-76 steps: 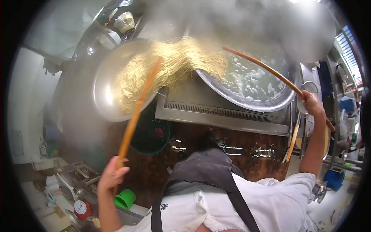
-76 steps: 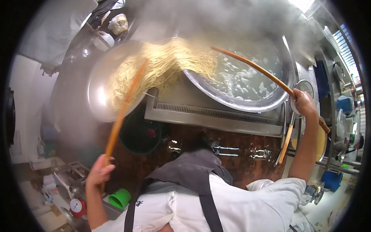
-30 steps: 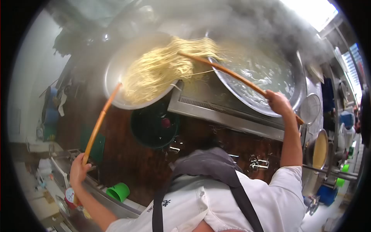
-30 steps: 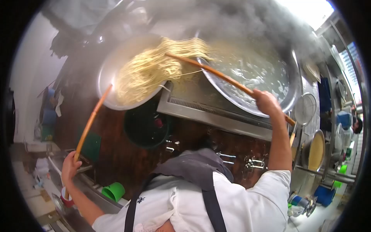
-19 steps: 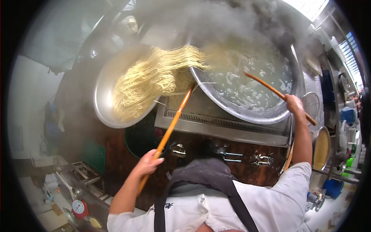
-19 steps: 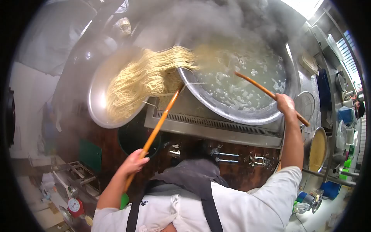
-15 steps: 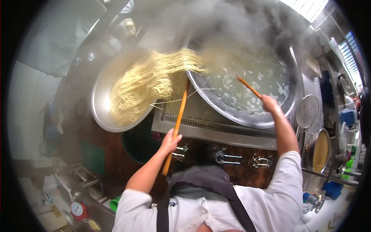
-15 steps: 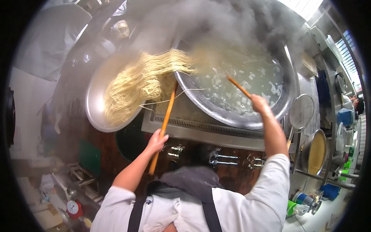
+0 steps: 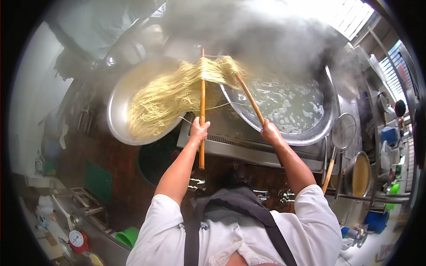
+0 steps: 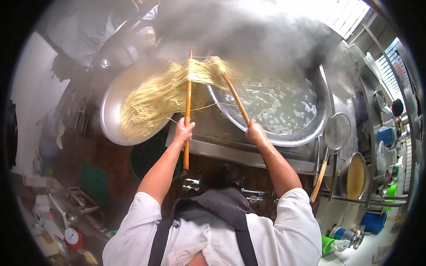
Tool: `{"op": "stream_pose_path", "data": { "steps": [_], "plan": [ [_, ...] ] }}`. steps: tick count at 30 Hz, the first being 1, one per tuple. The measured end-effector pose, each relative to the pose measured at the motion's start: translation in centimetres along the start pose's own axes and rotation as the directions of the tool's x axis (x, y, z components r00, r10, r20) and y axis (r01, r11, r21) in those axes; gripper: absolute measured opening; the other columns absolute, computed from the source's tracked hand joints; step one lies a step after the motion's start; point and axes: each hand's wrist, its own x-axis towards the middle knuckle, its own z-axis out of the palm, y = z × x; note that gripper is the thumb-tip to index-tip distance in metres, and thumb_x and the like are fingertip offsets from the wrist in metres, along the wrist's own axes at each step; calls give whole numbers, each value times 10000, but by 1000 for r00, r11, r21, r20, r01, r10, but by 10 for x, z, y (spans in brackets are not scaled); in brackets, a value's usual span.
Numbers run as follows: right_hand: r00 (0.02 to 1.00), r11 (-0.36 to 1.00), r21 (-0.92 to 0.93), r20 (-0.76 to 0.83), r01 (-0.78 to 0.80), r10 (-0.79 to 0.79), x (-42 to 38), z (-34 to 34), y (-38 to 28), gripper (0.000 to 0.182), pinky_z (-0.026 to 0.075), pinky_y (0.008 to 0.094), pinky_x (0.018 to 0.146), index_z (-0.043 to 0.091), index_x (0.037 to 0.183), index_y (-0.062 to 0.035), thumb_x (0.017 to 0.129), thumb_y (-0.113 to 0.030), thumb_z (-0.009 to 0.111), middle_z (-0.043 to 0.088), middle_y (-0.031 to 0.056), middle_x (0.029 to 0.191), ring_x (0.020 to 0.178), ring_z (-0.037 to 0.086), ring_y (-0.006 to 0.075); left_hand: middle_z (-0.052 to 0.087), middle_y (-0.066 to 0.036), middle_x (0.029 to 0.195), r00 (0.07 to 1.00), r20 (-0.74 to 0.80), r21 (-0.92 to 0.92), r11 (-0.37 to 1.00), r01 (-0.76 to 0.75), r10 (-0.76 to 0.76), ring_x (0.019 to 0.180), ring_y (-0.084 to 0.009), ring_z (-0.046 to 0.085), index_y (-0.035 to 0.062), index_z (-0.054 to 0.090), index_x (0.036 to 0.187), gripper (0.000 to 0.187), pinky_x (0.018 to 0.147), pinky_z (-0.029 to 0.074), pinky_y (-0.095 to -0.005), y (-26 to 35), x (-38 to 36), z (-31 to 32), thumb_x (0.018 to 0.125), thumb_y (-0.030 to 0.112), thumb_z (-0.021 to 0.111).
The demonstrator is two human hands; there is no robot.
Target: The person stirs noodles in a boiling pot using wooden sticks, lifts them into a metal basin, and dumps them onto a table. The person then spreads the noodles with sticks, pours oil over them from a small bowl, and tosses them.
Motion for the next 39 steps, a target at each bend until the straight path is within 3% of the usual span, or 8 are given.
{"op": "stream_pose_path", "data": {
  "steps": [15, 19, 21, 24, 26, 30, 33, 39],
  "plan": [
    [958, 971, -35, 178, 236, -226, -47, 4, -305, 221, 560, 486, 804, 572, 1066, 24, 891, -110, 574, 712, 229, 958, 915, 705, 405, 452, 19, 662, 975, -218, -27, 999, 34, -39, 433, -72, 421, 117, 474, 1045, 222, 340, 368, -258, 46, -93, -202, 941, 153, 667],
    [926, 913, -224, 248, 340, -284, -26, 42, -246, 204, 579, 442, 718, 599, 1041, -10, 974, -164, 485, 723, 188, 895, 892, 725, 337, 656, -127, 872, 960, -252, 669, 694, 266, -125, 688, -297, 644, 28, 524, 1243, 423, 577, 532, -439, 3, -145, -298, 908, 198, 718],
    [936, 937, -180, 245, 299, -251, -25, -1, -186, 211, 579, 420, 672, 613, 1060, -43, 984, -204, 501, 723, 143, 871, 841, 725, 303, 648, -107, 970, 978, -76, 846, 532, -40, 194, 839, -229, 628, 58, 531, 1296, 500, 731, 518, -390, -37, -194, -394, 877, 197, 764],
    [960, 906, -319, 119, 279, -254, -30, -86, -74, 294, 542, 435, 819, 674, 1138, -145, 1031, -293, 444, 711, 128, 944, 942, 676, 338, 599, -85, 885, 979, -127, 840, 508, 193, -162, 750, -174, 575, 28, 593, 1194, 425, 673, 498, -353, 108, -296, -439, 799, 77, 740],
    [975, 978, -149, 146, -148, 169, -54, -161, -28, 250, 505, 449, 746, 675, 1139, -148, 1006, -226, 478, 693, 176, 922, 846, 655, 365, 619, -106, 934, 931, -282, 852, 386, 354, -232, 882, -226, 608, 17, 592, 1212, 459, 835, 495, -380, 207, -350, -402, 774, 62, 724],
    [991, 878, -460, -40, -132, 128, -80, -248, 92, 266, 496, 492, 838, 650, 1143, -132, 976, -214, 461, 676, 212, 950, 969, 645, 396, 628, -100, 969, 954, -300, 841, 477, 254, 21, 941, -256, 607, 26, 553, 1290, 528, 905, 483, -376, 218, -361, -320, 795, 101, 721],
    [970, 756, -612, -89, -233, 227, -57, -280, 149, 199, 501, 506, 811, 644, 1042, -102, 954, -154, 473, 685, 194, 915, 910, 657, 414, 430, 62, 743, 835, -61, 360, 768, 530, -547, 513, -27, 358, 122, 540, 1291, 449, 408, 282, -211, 200, -295, -220, 867, 92, 684],
    [996, 856, -514, 14, -64, 83, 33, -195, 214, 231, 522, 490, 849, 671, 1066, -120, 941, -105, 476, 702, 171, 966, 969, 672, 381, 388, 40, 588, 759, 208, 242, 784, 571, -617, 398, -79, 370, 148, 495, 1177, 265, 363, 301, -276, 61, -187, -76, 960, 183, 643]
  ]
}}
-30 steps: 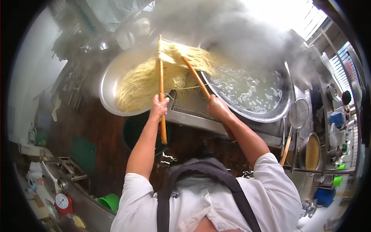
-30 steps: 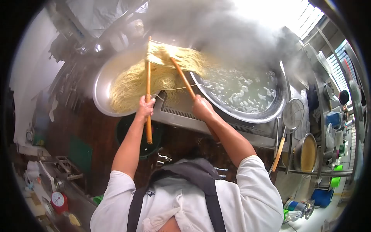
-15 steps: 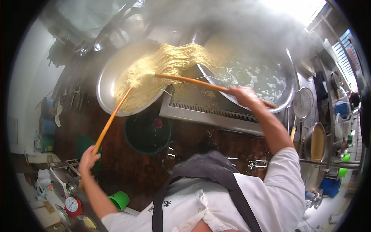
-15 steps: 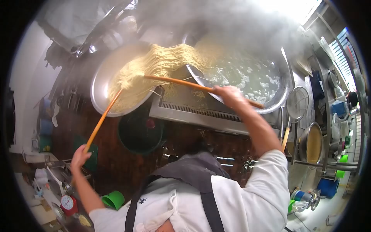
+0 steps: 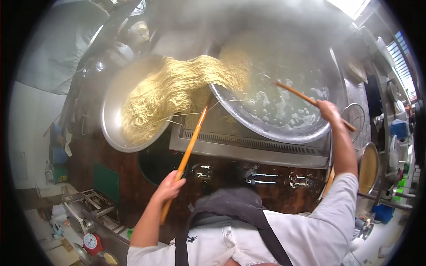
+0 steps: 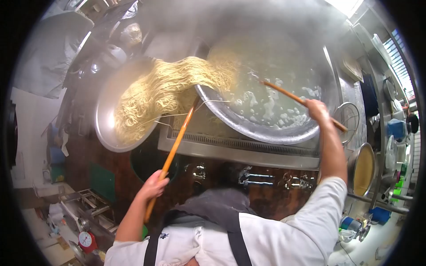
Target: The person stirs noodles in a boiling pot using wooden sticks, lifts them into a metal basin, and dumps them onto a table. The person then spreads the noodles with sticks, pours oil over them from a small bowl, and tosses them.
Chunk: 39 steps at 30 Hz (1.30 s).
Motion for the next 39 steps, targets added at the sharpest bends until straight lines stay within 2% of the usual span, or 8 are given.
{"op": "stream_pose_path", "data": {
  "steps": [5, 10, 25, 28, 33, 35, 37, 39],
  "plan": [
    [996, 969, 230, -31, 92, -87, 35, 104, -108, 180, 548, 516, 766, 594, 1037, -39, 910, -78, 473, 699, 216, 878, 856, 689, 402, 405, 37, 604, 880, -174, 130, 896, -425, 443, 383, -82, 376, 111, 457, 1178, 304, 346, 325, -279, 15, 172, 59, 963, 210, 647],
    [995, 907, 418, 50, 58, -86, -39, 108, -190, 192, 517, 556, 756, 536, 1034, 4, 913, -141, 500, 669, 295, 874, 853, 656, 471, 446, 16, 623, 829, -268, 19, 863, -505, 491, 391, -84, 416, 87, 459, 1159, 332, 344, 359, -283, 55, 218, 63, 951, 235, 671],
    [934, 800, 493, -85, 342, -347, -131, -79, -456, 195, 520, 530, 821, 519, 1032, 44, 861, -51, 525, 674, 302, 948, 950, 666, 447, 444, 20, 652, 677, -514, -181, 705, -686, 527, 441, -65, 425, 94, 484, 1020, 233, 358, 373, -251, 78, 30, -87, 968, 242, 656],
    [927, 811, 468, -52, 351, -371, -125, -62, -485, 200, 524, 538, 794, 513, 1029, 47, 853, -46, 535, 686, 284, 903, 894, 676, 452, 529, -49, 693, 623, -634, 110, 850, -515, 459, 472, -145, 519, 62, 495, 1102, 303, 400, 441, -322, 22, 52, -113, 945, 249, 674],
    [931, 877, 315, -92, 363, -352, -92, 3, -449, 215, 558, 509, 776, 620, 1059, -66, 971, -164, 450, 718, 210, 921, 896, 709, 382, 654, -306, 960, 696, -561, 537, 837, -108, 449, 931, -505, 641, 14, 512, 1145, 458, 808, 514, -548, -93, 71, -178, 859, 289, 741],
    [960, 911, 314, -4, 267, -280, -113, -35, -406, 298, 542, 502, 835, 633, 1158, -135, 1016, -278, 414, 708, 183, 1043, 994, 687, 366, 679, -195, 950, 647, -419, 717, 669, -196, 638, 829, -367, 662, 53, 551, 1231, 482, 739, 522, -481, -115, 23, -245, 855, 272, 760],
    [985, 858, 510, 109, 59, -132, -140, -75, -341, 280, 531, 471, 835, 640, 1192, -163, 1008, -256, 450, 702, 159, 1059, 998, 672, 361, 646, -110, 871, 728, -387, 797, 602, -45, 566, 782, -227, 620, 71, 602, 1230, 447, 738, 504, -407, -55, -120, -257, 830, 167, 778],
    [978, 961, 230, 99, 156, -182, -165, -104, -269, 193, 509, 475, 844, 633, 1079, -116, 902, -98, 558, 682, 178, 983, 983, 648, 378, 674, -142, 909, 833, -491, 691, 697, 193, 256, 818, -276, 649, 57, 645, 1162, 433, 784, 502, -388, -2, -230, -249, 749, 61, 775]
  ]
}}
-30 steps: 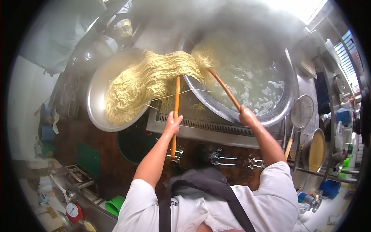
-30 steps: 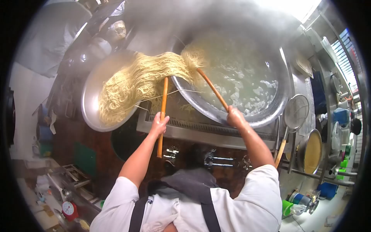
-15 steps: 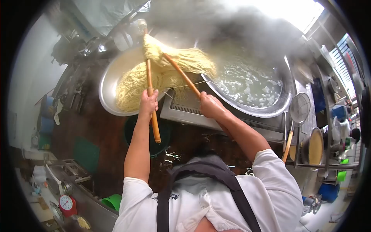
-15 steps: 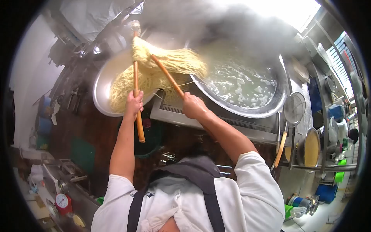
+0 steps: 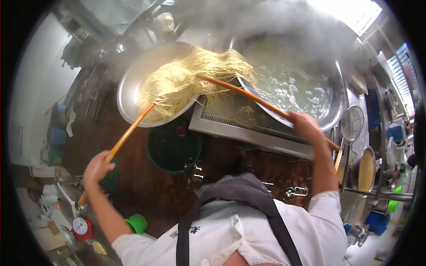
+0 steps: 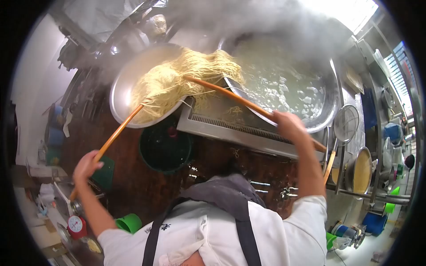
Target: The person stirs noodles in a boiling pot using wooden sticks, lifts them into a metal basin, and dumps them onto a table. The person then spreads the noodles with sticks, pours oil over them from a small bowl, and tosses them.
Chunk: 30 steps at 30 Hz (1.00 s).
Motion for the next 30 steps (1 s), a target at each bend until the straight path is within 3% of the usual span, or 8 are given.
{"op": "stream_pose_path", "data": {
  "steps": [2, 5, 9, 12, 16, 22, 29, 30],
  "plan": [
    [999, 999, 48, -39, -9, 10, -43, -19, 65, 181, 490, 508, 803, 581, 1011, -82, 834, -46, 588, 651, 190, 913, 919, 631, 406, 694, -180, 1012, 1000, -18, 87, 996, 8, -6, 921, -324, 674, 38, 624, 1191, 458, 832, 512, -413, 24, -55, -30, 766, 105, 781],
    [988, 987, 52, -23, -151, 152, -75, -19, 133, 222, 479, 519, 772, 571, 1023, -62, 805, -47, 608, 655, 219, 906, 914, 622, 436, 690, -192, 1057, 935, -136, 196, 934, -300, 329, 972, -347, 671, 37, 589, 1246, 509, 855, 517, -413, 47, -50, 23, 799, 175, 792],
    [955, 955, -50, 33, -293, 295, -48, 30, 173, 229, 499, 511, 770, 603, 1040, -58, 812, -31, 607, 672, 236, 901, 891, 656, 421, 684, -190, 1125, 915, 110, -195, 911, -364, 389, 1028, -312, 664, 61, 553, 1329, 592, 902, 516, -404, 118, 28, 160, 845, 300, 797],
    [991, 988, 84, 9, -131, 131, 5, 134, 187, 273, 520, 517, 787, 640, 1041, -43, 990, -231, 449, 687, 242, 931, 897, 670, 411, 684, -195, 1068, 922, 165, -306, 907, -290, 350, 980, -297, 665, 70, 552, 1316, 560, 844, 524, -410, 190, 89, 268, 874, 342, 760],
    [990, 933, 332, 15, -139, 142, 33, 189, 102, 259, 525, 533, 725, 562, 1044, 8, 961, -228, 495, 658, 276, 808, 813, 653, 468, 646, -148, 872, 851, -268, -543, 659, -521, 452, 724, -258, 642, 38, 554, 1227, 442, 687, 526, -398, 253, 200, 406, 898, 287, 712],
    [981, 895, 440, -136, -65, 139, 27, 182, -24, 292, 511, 567, 722, 452, 1037, 52, 838, -88, 613, 651, 309, 813, 802, 648, 497, 439, 35, 598, 894, -174, -915, 269, -302, 413, 382, -71, 409, 109, 488, 1057, 232, 327, 345, -260, 324, 221, 337, 957, 215, 669],
    [965, 918, 362, -254, 163, -71, 45, 96, -155, 192, 491, 579, 752, 458, 1027, 14, 870, -73, 528, 660, 290, 834, 841, 640, 496, 460, 23, 679, 946, -203, -978, -9, -208, 252, 422, -52, 378, 110, 458, 1178, 276, 347, 341, -237, 248, 169, 216, 980, 181, 636],
    [966, 921, 352, -247, 166, -79, 47, 91, -167, 198, 486, 580, 756, 454, 1041, 5, 875, -79, 523, 659, 285, 838, 849, 637, 494, 467, 20, 679, 954, -214, -968, 81, -236, 211, 422, -59, 384, 115, 471, 1152, 247, 349, 337, -244, 223, 170, 213, 978, 178, 635]
  ]
}}
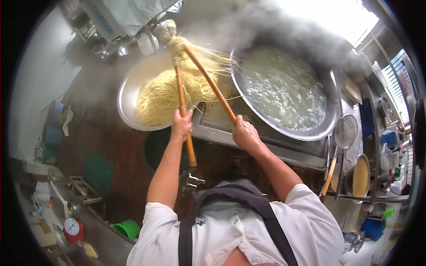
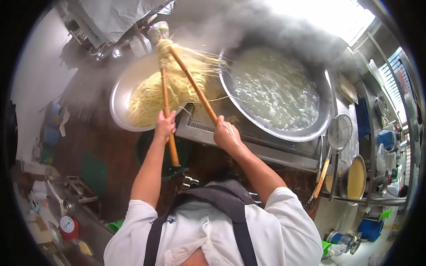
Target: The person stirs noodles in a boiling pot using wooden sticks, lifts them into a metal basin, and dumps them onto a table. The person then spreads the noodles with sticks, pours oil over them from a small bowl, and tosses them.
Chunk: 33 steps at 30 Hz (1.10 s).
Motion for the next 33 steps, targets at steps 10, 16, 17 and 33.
{"op": "stream_pose_path", "data": {
  "steps": [10, 16, 17, 33],
  "plan": [
    [984, 993, -109, 163, -51, 68, -45, -14, 80, 194, 505, 539, 748, 553, 1068, -43, 890, -115, 577, 677, 247, 861, 840, 660, 450, 688, -197, 984, 997, -9, 989, 147, -2, 73, 895, -384, 670, 58, 603, 1164, 431, 776, 520, -461, 114, -109, -247, 799, 210, 776],
    [985, 992, -102, 146, -80, 94, -83, -100, 117, 248, 466, 514, 731, 543, 1031, -49, 832, -115, 676, 639, 231, 822, 843, 615, 455, 683, -114, 1023, 996, -31, 986, 163, 45, -85, 955, -245, 646, 27, 601, 1257, 546, 877, 507, -371, 320, -191, -258, 744, 26, 786],
    [976, 987, -117, 177, -106, 126, -88, -107, 122, 244, 461, 513, 737, 541, 1024, -44, 833, -114, 676, 633, 227, 818, 851, 605, 457, 675, -98, 1026, 987, -95, 969, 215, 122, -131, 961, -225, 637, 25, 598, 1262, 552, 881, 505, -363, 329, -203, -251, 743, 19, 785],
    [844, 917, -96, 364, -388, 395, -147, -116, 152, 231, 511, 437, 787, 595, 1009, -27, 809, -88, 695, 672, 199, 897, 890, 649, 381, 673, -292, 1055, 978, -58, 915, 380, 133, -202, 1030, -463, 641, 41, 540, 1331, 524, 848, 527, -489, -35, -211, -148, 863, 178, 730]
  ]
}}
